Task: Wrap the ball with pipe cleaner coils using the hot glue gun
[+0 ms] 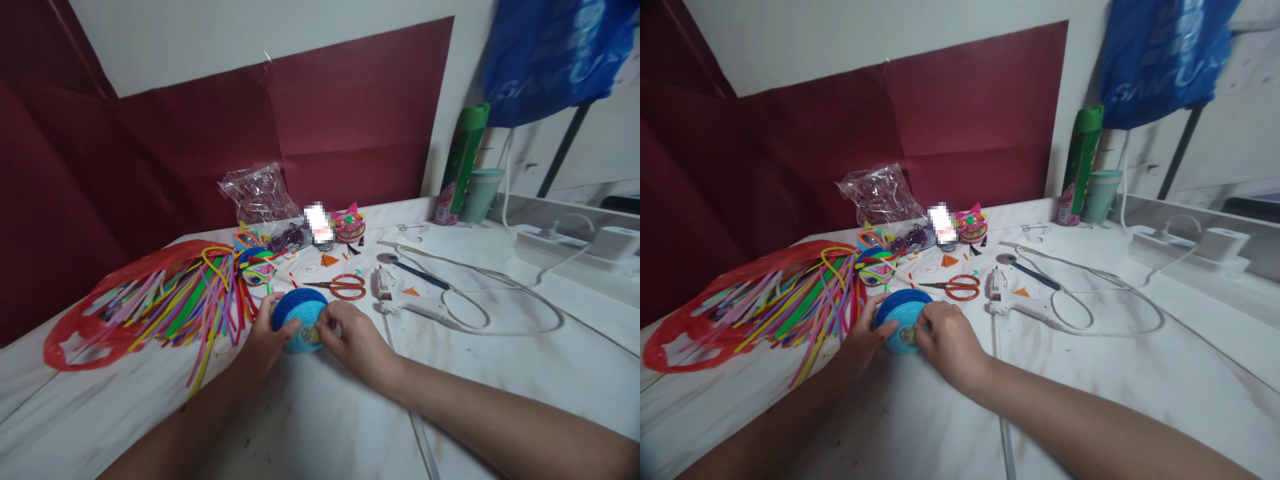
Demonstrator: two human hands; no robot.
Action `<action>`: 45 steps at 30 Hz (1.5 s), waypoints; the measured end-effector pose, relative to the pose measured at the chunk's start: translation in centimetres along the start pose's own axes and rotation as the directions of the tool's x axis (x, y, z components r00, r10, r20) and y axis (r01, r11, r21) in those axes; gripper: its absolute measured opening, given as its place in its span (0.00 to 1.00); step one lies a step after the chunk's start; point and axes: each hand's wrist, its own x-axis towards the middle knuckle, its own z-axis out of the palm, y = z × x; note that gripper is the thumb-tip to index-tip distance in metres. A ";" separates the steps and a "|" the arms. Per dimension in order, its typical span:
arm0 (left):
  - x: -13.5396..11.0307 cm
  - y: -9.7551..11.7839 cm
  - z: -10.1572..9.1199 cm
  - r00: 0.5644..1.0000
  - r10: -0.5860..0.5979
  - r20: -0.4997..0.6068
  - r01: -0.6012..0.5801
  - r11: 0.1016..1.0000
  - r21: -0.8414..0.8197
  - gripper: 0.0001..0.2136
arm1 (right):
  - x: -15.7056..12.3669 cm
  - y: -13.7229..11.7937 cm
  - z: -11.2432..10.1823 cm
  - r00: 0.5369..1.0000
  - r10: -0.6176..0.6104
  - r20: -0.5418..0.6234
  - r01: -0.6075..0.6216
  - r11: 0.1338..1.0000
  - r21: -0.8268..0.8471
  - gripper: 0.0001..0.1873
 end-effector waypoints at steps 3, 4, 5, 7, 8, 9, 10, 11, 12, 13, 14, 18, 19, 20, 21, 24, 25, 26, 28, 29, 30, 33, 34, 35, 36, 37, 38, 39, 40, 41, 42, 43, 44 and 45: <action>0.0 -0.1 -0.2 0.999 0.044 0.022 -0.045 0.999 0.017 0.33 | -0.1 0.1 0.1 1.000 0.011 0.014 -0.011 1.000 0.007 0.09; -0.1 -0.2 -0.3 0.998 0.056 0.028 -0.057 0.998 0.022 0.33 | -0.2 0.1 0.2 1.000 0.014 0.018 -0.014 1.000 0.009 0.08; -0.1 -0.1 -0.4 0.998 0.062 0.026 -0.063 0.997 0.033 0.33 | -0.2 0.1 0.2 1.000 0.018 0.021 -0.018 1.000 0.009 0.08; -0.1 -0.1 -0.4 0.998 0.059 0.019 -0.060 0.996 0.061 0.33 | -0.1 0.1 0.1 0.999 0.032 0.027 -0.033 0.999 0.017 0.07; -0.1 -0.1 -0.5 0.998 0.056 0.017 -0.057 0.996 0.067 0.33 | 0.0 0.1 0.0 0.999 0.043 0.027 -0.044 0.999 0.027 0.07; -0.1 -0.1 -0.4 0.998 0.054 0.018 -0.055 0.996 0.065 0.33 | 0.0 0.1 0.0 0.998 0.054 0.025 -0.055 0.998 0.039 0.07; -0.1 -0.1 -0.4 0.998 0.054 0.023 -0.055 0.997 0.058 0.32 | 0.1 0.1 -0.1 0.998 0.063 0.023 -0.064 0.997 0.050 0.07; 0.0 -0.1 -0.4 0.998 0.054 0.025 -0.055 0.997 0.049 0.31 | 0.2 0.1 -0.2 0.997 0.068 0.022 -0.069 0.996 0.057 0.07; 0.0 -0.1 -0.4 0.998 0.052 0.025 -0.054 0.997 0.048 0.31 | 0.2 0.0 -0.2 0.997 0.069 0.022 -0.071 0.996 0.059 0.07; 0.0 -0.1 -0.3 0.999 0.052 0.017 -0.053 0.997 0.059 0.30 | 0.2 0.0 -0.3 0.997 0.068 0.024 -0.069 0.996 0.056 0.07; 0.0 0.0 -0.3 0.999 0.051 0.008 -0.052 0.996 0.079 0.30 | 0.2 0.0 -0.3 0.997 0.066 0.031 -0.067 0.996 0.051 0.07; -0.1 0.1 -0.2 0.999 0.049 -0.013 -0.047 0.990 0.136 0.33 | 0.1 -0.1 -0.2 0.998 0.055 0.044 -0.057 0.997 0.045 0.07; -0.2 0.2 -0.1 0.999 0.048 -0.020 -0.045 0.991 0.127 0.33 | 0.0 -0.1 -0.2 0.998 0.054 0.045 -0.056 0.997 0.049 0.07; -0.2 0.2 -0.1 0.999 0.046 -0.026 -0.043 0.993 0.110 0.33 | 0.0 -0.1 -0.2 0.997 0.059 0.042 -0.061 0.996 0.058 0.07; -0.2 0.2 -0.1 0.999 0.042 -0.033 -0.039 0.995 0.087 0.32 | 0.0 -0.2 -0.1 0.997 0.072 0.036 -0.075 0.994 0.077 0.06; -0.2 0.1 -0.1 0.999 -0.011 -0.031 0.010 1.000 -0.013 0.30 | 0.0 -0.1 -0.1 0.992 0.129 0.013 -0.129 0.974 0.187 0.04; -0.2 0.1 -0.2 0.999 -0.036 -0.028 0.035 0.998 -0.043 0.30 | 0.0 -0.1 -0.1 0.990 0.142 0.007 -0.140 0.964 0.226 0.04; -0.1 0.0 -0.2 0.998 -0.057 -0.029 0.055 0.996 -0.065 0.30 | 0.0 -0.1 -0.1 0.989 0.149 0.006 -0.146 0.954 0.261 0.05; 0.0 -0.1 -0.3 0.996 -0.074 -0.044 0.070 0.993 -0.091 0.30 | 0.1 -0.1 0.0 0.988 0.156 0.007 -0.151 0.941 0.304 0.06; 0.1 -0.2 -0.3 0.996 -0.075 -0.050 0.070 0.993 -0.095 0.31 | 0.1 -0.1 0.0 0.987 0.162 0.009 -0.156 0.936 0.315 0.06; 0.1 -0.2 -0.3 0.996 -0.072 -0.058 0.066 0.993 -0.098 0.31 | 0.2 -0.2 0.0 0.986 0.168 0.011 -0.163 0.933 0.320 0.06; 0.1 -0.1 -0.2 0.996 -0.044 -0.079 0.036 0.994 -0.108 0.32 | 0.2 -0.3 0.0 0.982 0.188 0.015 -0.182 0.929 0.322 0.07; 0.0 0.0 -0.2 0.996 -0.032 -0.082 0.023 0.994 -0.111 0.33 | 0.2 -0.3 -0.1 0.981 0.193 0.017 -0.188 0.927 0.324 0.07; 0.0 0.1 -0.1 0.997 -0.020 -0.081 0.011 0.993 -0.118 0.34 | 0.2 -0.4 -0.1 0.980 0.198 0.019 -0.193 0.925 0.327 0.08; -0.1 0.2 -0.1 0.997 -0.013 -0.072 0.004 0.992 -0.126 0.35 | 0.2 -0.4 -0.1 0.979 0.202 0.022 -0.198 0.923 0.329 0.08; -0.2 0.3 -0.1 0.998 -0.013 -0.060 0.005 0.991 -0.135 0.36 | 0.2 -0.4 -0.1 0.978 0.206 0.027 -0.204 0.922 0.330 0.08; -0.2 0.3 -0.1 0.999 -0.012 -0.048 0.005 0.990 -0.142 0.37 | 0.2 -0.4 -0.1 0.977 0.210 0.033 -0.209 0.921 0.329 0.08; -0.2 0.3 -0.1 0.999 -0.011 -0.038 0.005 0.989 -0.146 0.38 | 0.2 -0.3 -0.1 0.976 0.213 0.039 -0.214 0.921 0.327 0.08; -0.2 0.3 -0.2 1.000 -0.010 -0.027 0.006 0.989 -0.147 0.39 | 0.2 -0.3 -0.1 0.975 0.216 0.046 -0.219 0.921 0.322 0.08; -0.2 0.2 -0.2 1.000 -0.009 -0.018 0.007 0.989 -0.145 0.39 | 0.2 -0.2 0.0 0.975 0.216 0.051 -0.221 0.922 0.317 0.08; -0.2 0.1 -0.2 1.000 -0.010 -0.009 0.008 0.990 -0.142 0.39 | 0.2 -0.2 0.0 0.975 0.214 0.054 -0.220 0.924 0.311 0.08; -0.1 0.0 -0.3 1.000 -0.009 -0.001 0.009 0.990 -0.142 0.39 | 0.2 -0.1 0.0 0.976 0.211 0.054 -0.218 0.927 0.306 0.08; -0.1 -0.1 -0.3 1.000 -0.009 0.005 0.010 0.990 -0.141 0.39 | 0.2 -0.1 0.0 0.977 0.208 0.054 -0.215 0.929 0.302 0.08; 0.0 -0.1 -0.3 1.000 -0.008 0.008 0.009 0.990 -0.139 0.38 | 0.2 -0.1 0.0 0.977 0.205 0.054 -0.212 0.932 0.295 0.08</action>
